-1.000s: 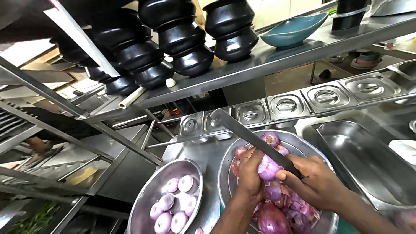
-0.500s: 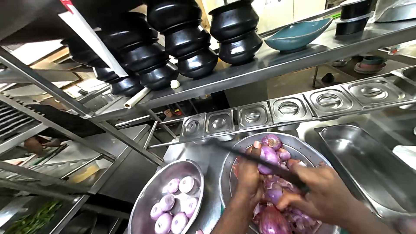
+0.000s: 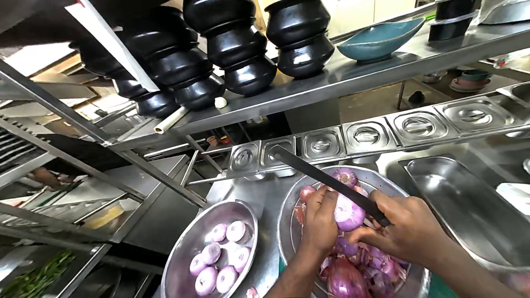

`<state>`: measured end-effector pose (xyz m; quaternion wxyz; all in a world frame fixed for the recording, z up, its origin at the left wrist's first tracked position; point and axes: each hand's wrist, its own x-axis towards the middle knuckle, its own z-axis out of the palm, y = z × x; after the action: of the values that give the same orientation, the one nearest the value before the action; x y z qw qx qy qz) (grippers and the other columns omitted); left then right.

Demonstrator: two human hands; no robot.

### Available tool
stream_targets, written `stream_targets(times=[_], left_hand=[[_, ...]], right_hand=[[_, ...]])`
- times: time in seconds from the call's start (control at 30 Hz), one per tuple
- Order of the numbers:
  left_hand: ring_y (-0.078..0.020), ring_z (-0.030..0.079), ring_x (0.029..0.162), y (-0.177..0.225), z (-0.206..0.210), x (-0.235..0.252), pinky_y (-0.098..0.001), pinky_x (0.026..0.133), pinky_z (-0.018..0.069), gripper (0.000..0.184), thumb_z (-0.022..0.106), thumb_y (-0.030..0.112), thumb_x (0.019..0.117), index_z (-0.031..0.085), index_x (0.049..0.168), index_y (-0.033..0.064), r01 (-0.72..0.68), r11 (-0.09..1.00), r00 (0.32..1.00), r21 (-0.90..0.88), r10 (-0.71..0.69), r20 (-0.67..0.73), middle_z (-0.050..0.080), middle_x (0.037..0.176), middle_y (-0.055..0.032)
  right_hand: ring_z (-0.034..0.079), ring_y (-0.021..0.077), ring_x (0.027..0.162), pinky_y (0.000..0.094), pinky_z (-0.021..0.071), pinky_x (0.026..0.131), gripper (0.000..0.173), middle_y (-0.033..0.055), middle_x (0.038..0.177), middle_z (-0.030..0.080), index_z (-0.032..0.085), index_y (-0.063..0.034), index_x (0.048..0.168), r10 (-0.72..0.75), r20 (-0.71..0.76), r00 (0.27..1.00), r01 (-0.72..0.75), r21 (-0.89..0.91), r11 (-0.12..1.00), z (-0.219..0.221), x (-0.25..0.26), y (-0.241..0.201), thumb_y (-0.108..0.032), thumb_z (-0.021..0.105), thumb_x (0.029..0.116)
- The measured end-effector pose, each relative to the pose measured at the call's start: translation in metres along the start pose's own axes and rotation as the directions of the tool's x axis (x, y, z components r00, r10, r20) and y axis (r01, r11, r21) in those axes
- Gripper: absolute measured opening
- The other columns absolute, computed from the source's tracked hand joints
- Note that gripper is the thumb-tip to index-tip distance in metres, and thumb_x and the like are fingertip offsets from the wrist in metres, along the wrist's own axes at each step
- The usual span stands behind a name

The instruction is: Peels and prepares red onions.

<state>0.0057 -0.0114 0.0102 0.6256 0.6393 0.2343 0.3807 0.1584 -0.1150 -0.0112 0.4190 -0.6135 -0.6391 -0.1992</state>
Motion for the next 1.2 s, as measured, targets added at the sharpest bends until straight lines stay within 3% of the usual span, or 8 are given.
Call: stream_targets(times=[0.27, 0.43, 0.5, 0.6, 0.7, 0.87, 1.0, 1.2], left_hand=[[-0.0158, 0.068, 0.078, -0.001, 0.001, 0.003, -0.0321, 0.071, 0.0581, 0.045, 0.037, 0.034, 0.1099, 0.072, 0.104, 0.0074, 0.072, 0.997, 0.997, 0.018, -0.071, -0.029, 0.071, 0.088, -0.0083], [-0.0164, 0.071, 0.074, 0.007, -0.014, 0.008, -0.0303, 0.065, 0.0607, 0.025, 0.075, 0.020, 0.0878, 0.065, 0.104, 0.0049, 0.385, 0.875, 0.915, -0.295, -0.319, 0.248, 0.071, 0.087, -0.0122], [-0.0156, 0.068, 0.070, 0.001, -0.012, 0.009, -0.0293, 0.061, 0.0580, 0.017, 0.074, 0.008, 0.0839, 0.066, 0.098, 0.0050, 0.369, 0.861, 0.928, -0.351, -0.318, 0.195, 0.069, 0.082, -0.0117], [-0.0184, 0.068, 0.068, -0.004, -0.006, 0.014, -0.0310, 0.059, 0.0583, 0.018, 0.074, 0.018, 0.0909, 0.067, 0.101, 0.0052, 0.336, 0.853, 0.937, -0.400, -0.347, 0.049, 0.068, 0.083, -0.0137], [-0.0274, 0.071, 0.076, -0.004, -0.010, 0.024, -0.0377, 0.066, 0.0625, 0.029, 0.060, 0.028, 0.1032, 0.062, 0.120, 0.0045, 0.374, 0.750, 0.884, -0.546, -0.466, -0.033, 0.068, 0.098, -0.0190], [-0.0140, 0.059, 0.053, -0.020, -0.018, 0.021, -0.0251, 0.048, 0.0522, 0.056, 0.032, 0.054, 0.1065, 0.063, 0.109, 0.0067, 0.386, 0.610, 0.897, -0.692, -0.422, 0.128, 0.064, 0.076, -0.0090], [-0.0105, 0.056, 0.055, -0.029, -0.013, 0.011, -0.0236, 0.052, 0.0490, 0.059, 0.033, 0.056, 0.1033, 0.067, 0.092, 0.0080, 0.421, 0.530, 0.907, -0.736, -0.264, 0.329, 0.065, 0.076, -0.0062], [-0.0149, 0.068, 0.066, -0.015, 0.000, 0.000, -0.0287, 0.062, 0.0591, 0.047, 0.043, 0.044, 0.1027, 0.069, 0.093, 0.0067, 0.365, 0.480, 0.925, -0.798, -0.280, 0.255, 0.069, 0.077, -0.0092]], right_hand=[[0.045, 0.0158, 0.040, 0.0322, 0.0322, 0.037, 0.056, -0.0007, 0.050, 0.041, 0.051, -0.0135, 0.071, -0.198, -0.037, 0.980, 0.188, -0.183, 0.965, 0.002, -0.002, -0.012, -0.056, 0.038, 0.1060], [0.047, 0.0068, 0.043, 0.0296, 0.0352, 0.037, 0.052, -0.0071, 0.052, 0.044, 0.055, -0.0179, 0.076, -0.007, 0.043, 0.999, 0.002, 0.100, 0.995, -0.005, 0.000, 0.004, -0.058, 0.038, 0.1056], [0.045, 0.0096, 0.041, 0.0307, 0.0331, 0.037, 0.052, -0.0048, 0.051, 0.042, 0.054, -0.0154, 0.076, -0.075, 0.020, 0.997, 0.074, 0.042, 0.996, -0.004, -0.003, 0.004, -0.055, 0.038, 0.1060], [0.047, 0.0166, 0.040, 0.0345, 0.0355, 0.035, 0.051, -0.0006, 0.050, 0.043, 0.053, -0.0139, 0.075, -0.232, 0.016, 0.972, 0.233, -0.072, 0.970, 0.001, -0.010, -0.005, -0.053, 0.041, 0.1050], [0.049, 0.0204, 0.042, 0.0359, 0.0378, 0.036, 0.047, 0.0017, 0.054, 0.048, 0.053, -0.0151, 0.080, -0.361, 0.125, 0.924, 0.372, -0.074, 0.925, 0.008, -0.025, -0.024, -0.052, 0.039, 0.1047], [0.046, 0.0165, 0.038, 0.0369, 0.0356, 0.034, 0.079, -0.0007, 0.048, 0.042, 0.056, -0.0140, 0.075, -0.012, 0.088, 0.996, 0.014, -0.029, 0.999, 0.011, -0.015, -0.012, -0.091, 0.041, 0.0827], [0.045, 0.0105, 0.042, 0.0332, 0.0366, 0.037, 0.074, -0.0058, 0.050, 0.041, 0.057, -0.0162, 0.075, 0.136, 0.092, 0.986, -0.142, 0.063, 0.988, 0.010, 0.009, -0.013, -0.090, 0.049, 0.0793], [0.048, 0.0086, 0.045, 0.0327, 0.0395, 0.040, 0.067, -0.0078, 0.051, 0.043, 0.057, -0.0194, 0.074, 0.228, 0.123, 0.966, -0.241, 0.107, 0.964, 0.013, 0.018, -0.027, -0.085, 0.052, 0.0826]])
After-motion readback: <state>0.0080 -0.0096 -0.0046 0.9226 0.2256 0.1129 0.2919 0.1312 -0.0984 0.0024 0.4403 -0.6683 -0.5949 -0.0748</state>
